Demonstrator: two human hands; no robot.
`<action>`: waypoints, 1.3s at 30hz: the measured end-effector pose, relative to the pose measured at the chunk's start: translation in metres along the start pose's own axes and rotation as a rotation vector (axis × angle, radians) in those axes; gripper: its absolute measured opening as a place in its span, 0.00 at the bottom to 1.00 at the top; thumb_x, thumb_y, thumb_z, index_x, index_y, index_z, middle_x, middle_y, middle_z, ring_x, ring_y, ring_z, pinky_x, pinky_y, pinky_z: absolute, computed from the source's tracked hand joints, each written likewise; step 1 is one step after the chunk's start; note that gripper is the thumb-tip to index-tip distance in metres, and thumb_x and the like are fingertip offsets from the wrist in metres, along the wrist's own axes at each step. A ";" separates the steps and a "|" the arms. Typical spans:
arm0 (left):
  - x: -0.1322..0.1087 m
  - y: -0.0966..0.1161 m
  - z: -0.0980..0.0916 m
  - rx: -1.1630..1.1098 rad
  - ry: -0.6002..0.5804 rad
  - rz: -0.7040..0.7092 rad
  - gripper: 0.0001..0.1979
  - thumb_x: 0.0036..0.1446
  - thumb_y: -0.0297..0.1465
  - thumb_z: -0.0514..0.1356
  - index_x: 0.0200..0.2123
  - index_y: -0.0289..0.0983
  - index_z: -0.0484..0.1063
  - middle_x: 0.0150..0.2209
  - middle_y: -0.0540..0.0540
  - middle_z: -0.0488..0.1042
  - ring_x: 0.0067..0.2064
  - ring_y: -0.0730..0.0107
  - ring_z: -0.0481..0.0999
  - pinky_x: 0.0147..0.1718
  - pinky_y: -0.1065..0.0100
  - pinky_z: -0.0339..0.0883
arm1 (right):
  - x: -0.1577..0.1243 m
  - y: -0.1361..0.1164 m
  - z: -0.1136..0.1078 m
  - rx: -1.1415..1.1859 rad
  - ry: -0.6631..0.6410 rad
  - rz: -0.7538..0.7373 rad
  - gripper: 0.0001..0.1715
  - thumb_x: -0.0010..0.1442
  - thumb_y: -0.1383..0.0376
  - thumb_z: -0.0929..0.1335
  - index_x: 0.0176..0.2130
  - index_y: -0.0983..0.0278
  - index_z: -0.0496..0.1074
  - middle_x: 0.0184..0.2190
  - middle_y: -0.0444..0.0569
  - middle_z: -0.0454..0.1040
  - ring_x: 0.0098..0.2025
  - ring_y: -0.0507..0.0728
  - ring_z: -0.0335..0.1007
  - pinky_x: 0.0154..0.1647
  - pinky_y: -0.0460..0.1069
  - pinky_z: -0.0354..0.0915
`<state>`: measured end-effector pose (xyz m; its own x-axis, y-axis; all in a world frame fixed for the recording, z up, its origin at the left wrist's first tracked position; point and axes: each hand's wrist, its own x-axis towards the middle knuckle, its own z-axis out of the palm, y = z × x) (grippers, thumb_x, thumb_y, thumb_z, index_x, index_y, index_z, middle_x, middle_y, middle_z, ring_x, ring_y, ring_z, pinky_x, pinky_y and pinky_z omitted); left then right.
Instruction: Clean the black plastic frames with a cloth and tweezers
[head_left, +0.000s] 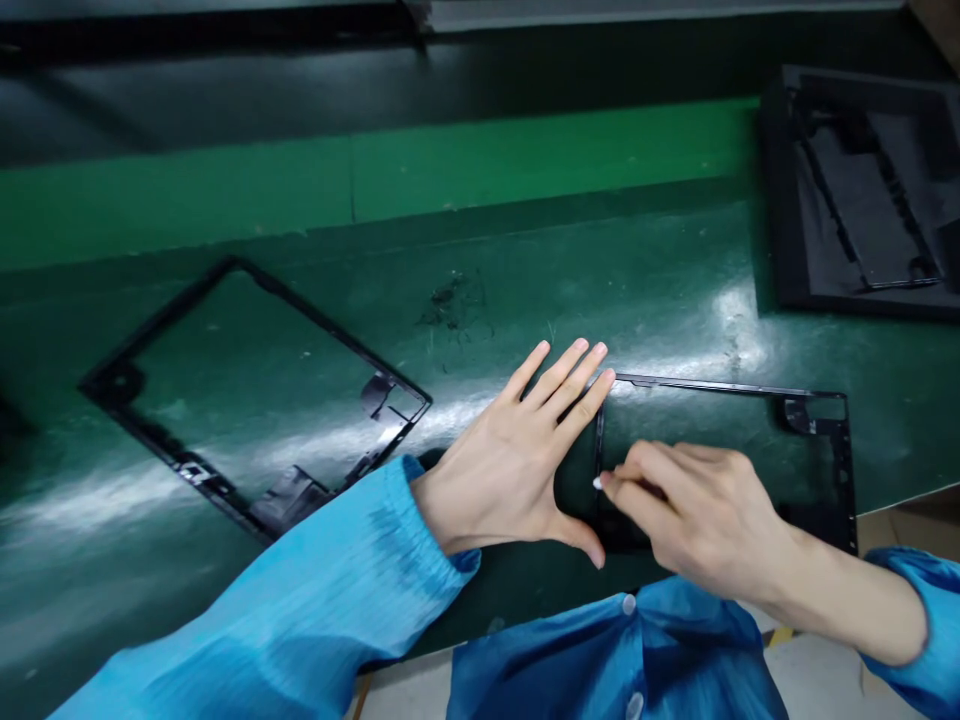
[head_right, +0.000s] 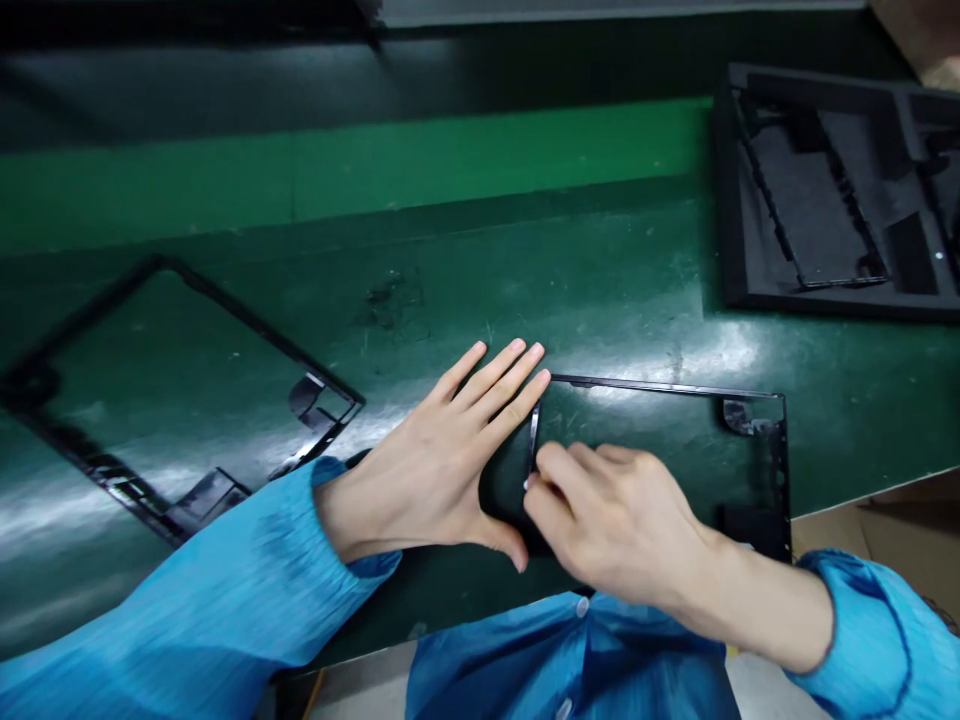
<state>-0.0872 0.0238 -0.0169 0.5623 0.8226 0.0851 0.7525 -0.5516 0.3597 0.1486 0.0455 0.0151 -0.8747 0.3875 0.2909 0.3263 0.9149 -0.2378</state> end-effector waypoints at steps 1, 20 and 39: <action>0.000 0.000 0.000 -0.009 -0.001 0.002 0.70 0.51 0.76 0.52 0.76 0.22 0.49 0.78 0.21 0.46 0.80 0.29 0.44 0.76 0.33 0.38 | 0.001 0.001 0.000 -0.018 0.013 0.007 0.19 0.74 0.72 0.63 0.33 0.65 0.77 0.30 0.46 0.71 0.27 0.52 0.60 0.27 0.50 0.55; 0.000 0.001 0.001 0.003 -0.003 -0.014 0.68 0.54 0.75 0.51 0.78 0.27 0.43 0.79 0.24 0.43 0.80 0.31 0.42 0.76 0.35 0.33 | 0.002 -0.002 -0.005 -0.035 -0.038 -0.021 0.17 0.72 0.73 0.64 0.32 0.64 0.74 0.30 0.45 0.70 0.27 0.52 0.60 0.27 0.50 0.54; -0.007 0.013 0.009 -0.074 0.001 0.096 0.62 0.60 0.67 0.57 0.76 0.22 0.46 0.79 0.24 0.43 0.80 0.38 0.43 0.78 0.44 0.42 | -0.003 -0.008 -0.006 0.028 -0.078 -0.022 0.21 0.71 0.76 0.61 0.32 0.65 0.77 0.29 0.46 0.71 0.25 0.52 0.61 0.25 0.50 0.55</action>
<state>-0.0782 0.0093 -0.0208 0.6301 0.7667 0.1234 0.6680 -0.6161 0.4174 0.1504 0.0380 0.0217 -0.9072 0.3565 0.2233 0.2975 0.9190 -0.2587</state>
